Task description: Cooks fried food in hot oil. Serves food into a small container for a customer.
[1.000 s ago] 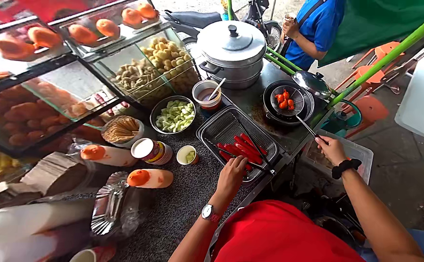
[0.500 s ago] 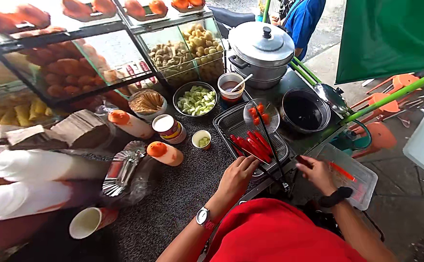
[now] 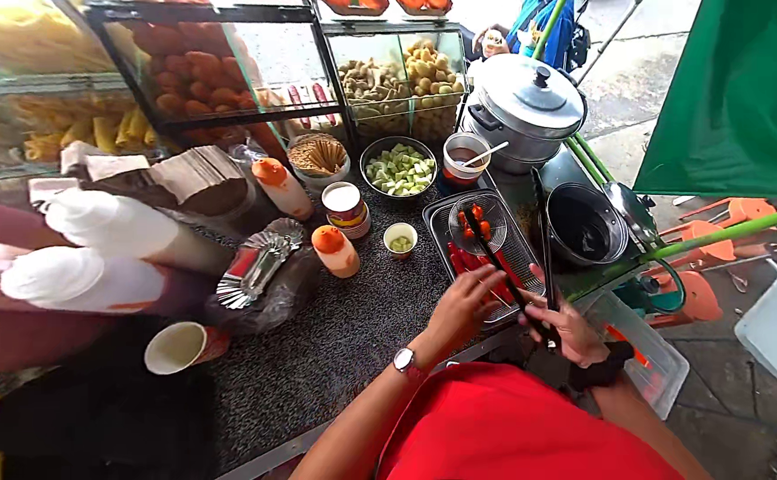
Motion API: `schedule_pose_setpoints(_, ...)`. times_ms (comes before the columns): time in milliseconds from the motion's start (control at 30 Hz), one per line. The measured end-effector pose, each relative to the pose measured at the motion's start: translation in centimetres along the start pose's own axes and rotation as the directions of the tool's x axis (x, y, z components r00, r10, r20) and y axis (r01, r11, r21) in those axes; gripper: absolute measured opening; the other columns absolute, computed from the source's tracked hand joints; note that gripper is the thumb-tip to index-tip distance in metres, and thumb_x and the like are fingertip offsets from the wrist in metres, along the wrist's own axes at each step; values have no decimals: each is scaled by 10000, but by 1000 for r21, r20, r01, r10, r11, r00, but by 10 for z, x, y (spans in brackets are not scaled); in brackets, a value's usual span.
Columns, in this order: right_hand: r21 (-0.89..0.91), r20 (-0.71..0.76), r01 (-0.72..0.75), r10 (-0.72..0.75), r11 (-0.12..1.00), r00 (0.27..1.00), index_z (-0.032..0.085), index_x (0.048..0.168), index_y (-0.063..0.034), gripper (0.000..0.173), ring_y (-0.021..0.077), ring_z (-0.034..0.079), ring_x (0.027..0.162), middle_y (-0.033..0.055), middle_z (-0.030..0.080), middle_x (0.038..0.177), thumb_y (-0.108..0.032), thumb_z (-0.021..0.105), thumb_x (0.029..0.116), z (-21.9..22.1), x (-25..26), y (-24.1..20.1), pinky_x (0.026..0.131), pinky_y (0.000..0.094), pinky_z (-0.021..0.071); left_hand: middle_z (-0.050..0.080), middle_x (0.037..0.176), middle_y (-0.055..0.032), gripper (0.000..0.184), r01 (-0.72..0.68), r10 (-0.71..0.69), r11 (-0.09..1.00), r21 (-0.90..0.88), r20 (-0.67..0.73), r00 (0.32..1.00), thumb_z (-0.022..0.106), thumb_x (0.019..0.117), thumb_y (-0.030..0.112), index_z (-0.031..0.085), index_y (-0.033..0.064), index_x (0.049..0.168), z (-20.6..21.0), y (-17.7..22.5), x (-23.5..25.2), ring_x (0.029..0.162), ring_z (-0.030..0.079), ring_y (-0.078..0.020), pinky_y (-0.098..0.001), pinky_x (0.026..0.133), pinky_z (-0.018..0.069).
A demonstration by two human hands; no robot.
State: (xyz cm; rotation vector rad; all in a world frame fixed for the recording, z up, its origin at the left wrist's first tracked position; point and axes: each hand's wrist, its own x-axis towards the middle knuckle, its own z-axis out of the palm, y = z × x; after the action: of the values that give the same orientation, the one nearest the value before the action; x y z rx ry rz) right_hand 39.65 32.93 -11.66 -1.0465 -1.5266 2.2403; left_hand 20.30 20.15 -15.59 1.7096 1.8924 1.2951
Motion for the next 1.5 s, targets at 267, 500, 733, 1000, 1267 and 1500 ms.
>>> schedule_pose_setpoints(267, -976, -199, -169, -241, 139, 950, 372, 1576, -29, 784, 464, 564, 1287, 297, 515, 1462, -580, 484, 1030, -64, 30, -26, 1029, 650, 446, 349, 1538, -343, 1004, 625, -701, 709, -326, -423, 574, 822, 856, 324, 228, -70, 1563, -20, -106, -30, 1388, 413, -457, -563, 1108, 398)
schedule_pose_setpoints(500, -979, -88, -132, -265, -152, 960, 562, 1450, -52, 580, 426, 628, 1200, 228, 634, 1334, -398, 665, 996, -75, 74, -58, 962, 604, 499, 318, 1588, -277, 1012, 612, -579, 783, -113, -495, 649, 897, 764, 287, 332, 44, 1567, -33, -155, 0, 1446, 321, -496, -649, 1154, 300)
schedule_pose_setpoints(733, -984, -31, -85, -327, -154, 945, 636, 1389, -102, 495, 431, 671, 1099, 202, 688, 1235, -372, 699, 979, -90, 55, -83, 888, 648, 516, 522, 1450, -248, 852, 497, -482, 864, -81, -418, 770, 880, 795, 214, 434, 28, 1497, -42, -131, 15, 1344, 485, -445, -630, 1112, 377)
schedule_pose_setpoints(1000, -966, 258, 228, -419, -121, 871, 652, 1367, -68, 554, 387, 700, 905, 198, 708, 1141, -414, 726, 940, -47, 31, -107, 771, 598, 550, 589, 1368, -216, 737, 491, -487, 870, -41, -227, 844, 887, 781, 149, 553, 66, 1433, -42, -81, 40, 1256, 560, -423, -611, 1040, 454)
schedule_pose_setpoints(1267, -947, 68, -13, -240, -321, 968, 620, 1404, -77, 522, 434, 661, 1106, 203, 681, 1251, -374, 691, 981, -52, 59, -100, 872, 609, 525, 581, 1378, -189, 701, 502, -492, 865, -22, -239, 837, 889, 759, 69, 590, 79, 1393, -57, -89, 22, 1212, 592, -395, -588, 1005, 491)
schedule_pose_setpoints(1500, -967, 129, 45, -328, -251, 936, 661, 1358, -83, 471, 433, 690, 1004, 203, 708, 1151, -336, 723, 965, -50, 59, -100, 806, 622, 538, 582, 1381, -190, 686, 470, -456, 883, -2, -238, 857, 886, 760, 61, 602, 80, 1384, -67, -91, 14, 1200, 586, -413, -604, 999, 479)
